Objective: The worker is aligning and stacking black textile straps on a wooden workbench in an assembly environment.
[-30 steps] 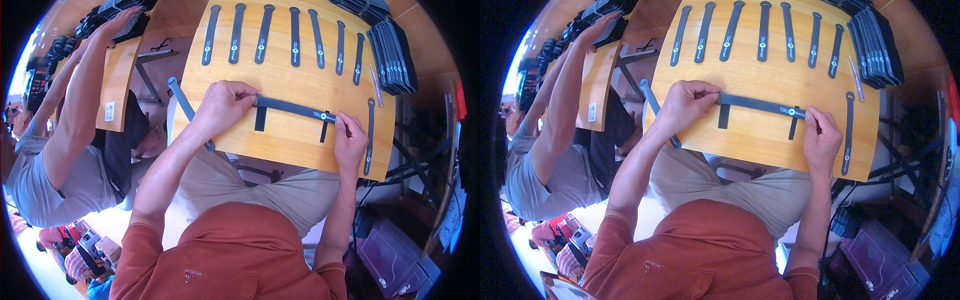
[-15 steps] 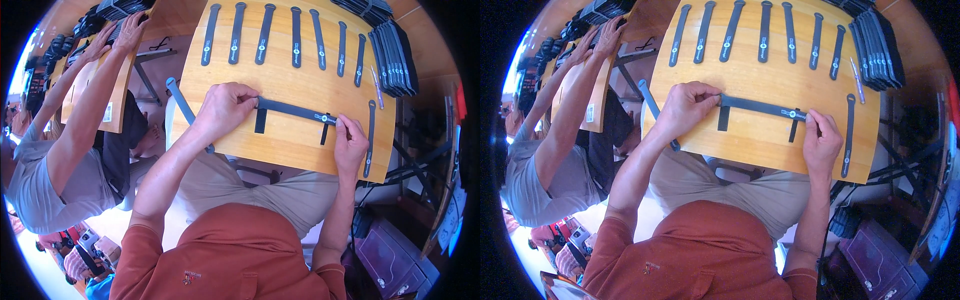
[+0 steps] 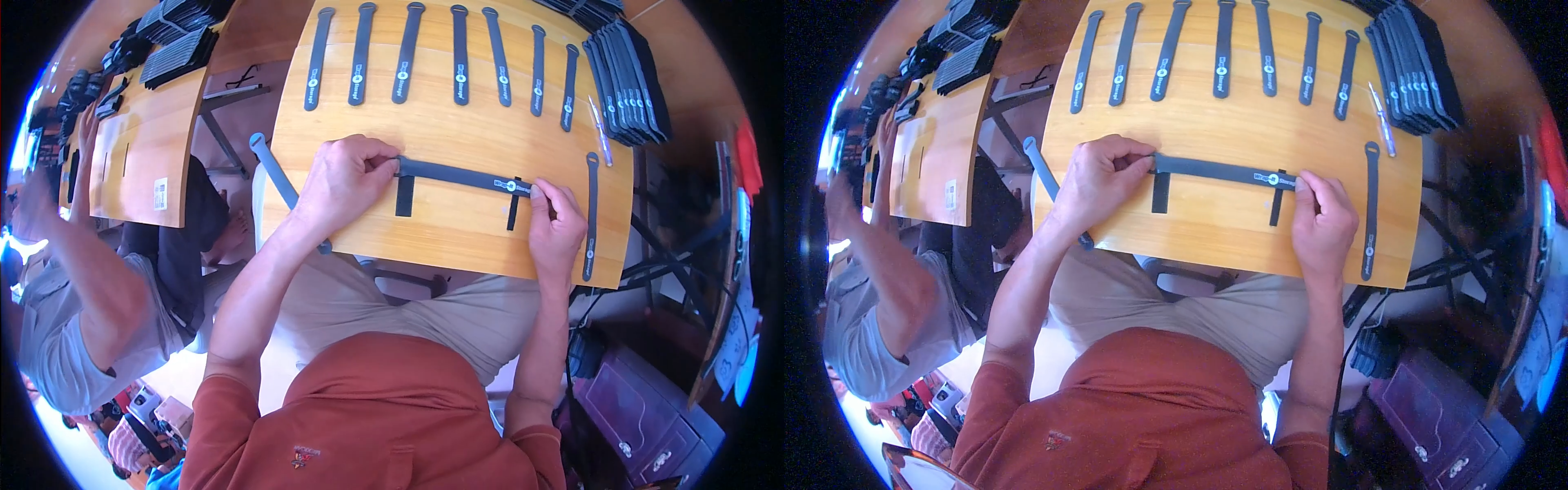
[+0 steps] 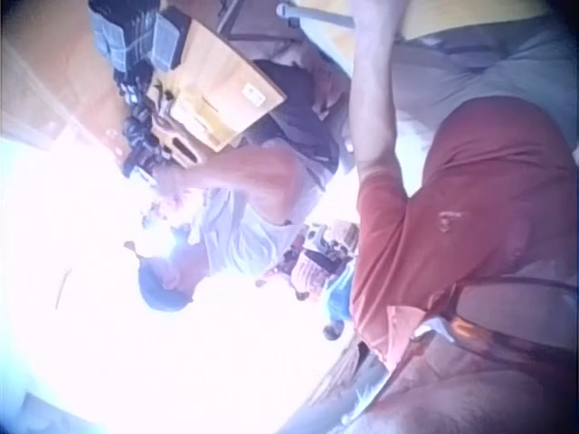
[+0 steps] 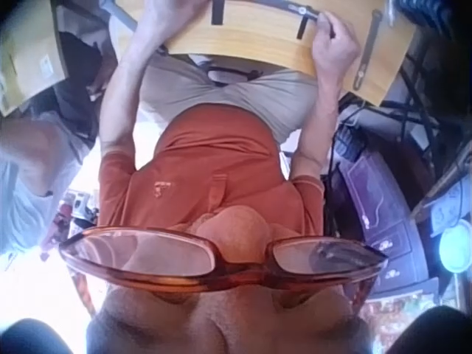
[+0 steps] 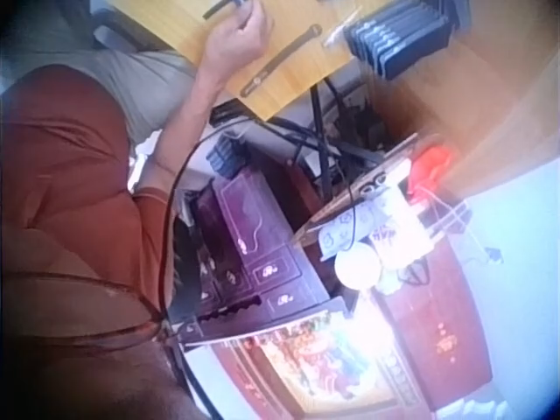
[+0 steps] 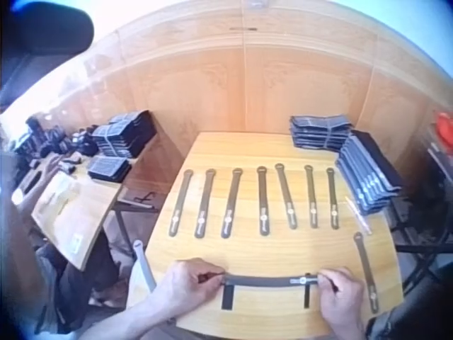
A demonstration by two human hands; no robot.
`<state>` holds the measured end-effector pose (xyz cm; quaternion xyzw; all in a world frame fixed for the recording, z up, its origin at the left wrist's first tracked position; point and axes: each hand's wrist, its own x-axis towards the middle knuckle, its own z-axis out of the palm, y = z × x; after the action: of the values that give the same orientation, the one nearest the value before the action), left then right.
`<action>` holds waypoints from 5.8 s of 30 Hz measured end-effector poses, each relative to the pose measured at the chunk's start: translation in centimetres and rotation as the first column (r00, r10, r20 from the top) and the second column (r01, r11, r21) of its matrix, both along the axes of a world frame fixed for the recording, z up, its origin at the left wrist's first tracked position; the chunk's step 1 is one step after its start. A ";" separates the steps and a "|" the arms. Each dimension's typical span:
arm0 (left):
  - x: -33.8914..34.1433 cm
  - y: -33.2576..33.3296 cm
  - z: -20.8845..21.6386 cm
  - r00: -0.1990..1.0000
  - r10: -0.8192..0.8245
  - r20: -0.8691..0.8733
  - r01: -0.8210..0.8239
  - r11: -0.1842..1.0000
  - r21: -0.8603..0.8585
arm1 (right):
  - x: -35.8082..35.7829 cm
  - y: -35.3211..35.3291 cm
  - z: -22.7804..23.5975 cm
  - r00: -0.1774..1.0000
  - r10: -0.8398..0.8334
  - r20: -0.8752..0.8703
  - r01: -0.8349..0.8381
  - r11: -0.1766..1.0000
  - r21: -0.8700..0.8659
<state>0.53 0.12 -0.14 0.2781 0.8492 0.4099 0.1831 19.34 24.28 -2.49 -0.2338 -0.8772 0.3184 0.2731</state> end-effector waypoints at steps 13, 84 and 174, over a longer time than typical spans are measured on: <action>0.1 0.0 -0.1 0.999 -0.007 -0.044 0.006 1.000 -0.023 | -0.3 -0.4 0.2 1.000 0.000 -0.005 0.000 0.996 0.087; 1.7 0.8 0.2 0.964 -0.049 -0.260 0.017 0.992 -0.125 | -3.0 -10.0 0.3 0.856 0.351 0.380 -0.475 0.824 0.308; 1.8 -1.0 -0.2 0.863 0.085 0.498 -0.209 0.957 0.200 | 1.5 -0.1 -0.1 0.999 -0.022 -0.044 0.005 0.937 -0.351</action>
<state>2.31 -0.89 -0.29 0.1213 0.7372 0.5819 0.3214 20.85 24.15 -2.57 -0.2772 -0.7982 0.4729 0.2497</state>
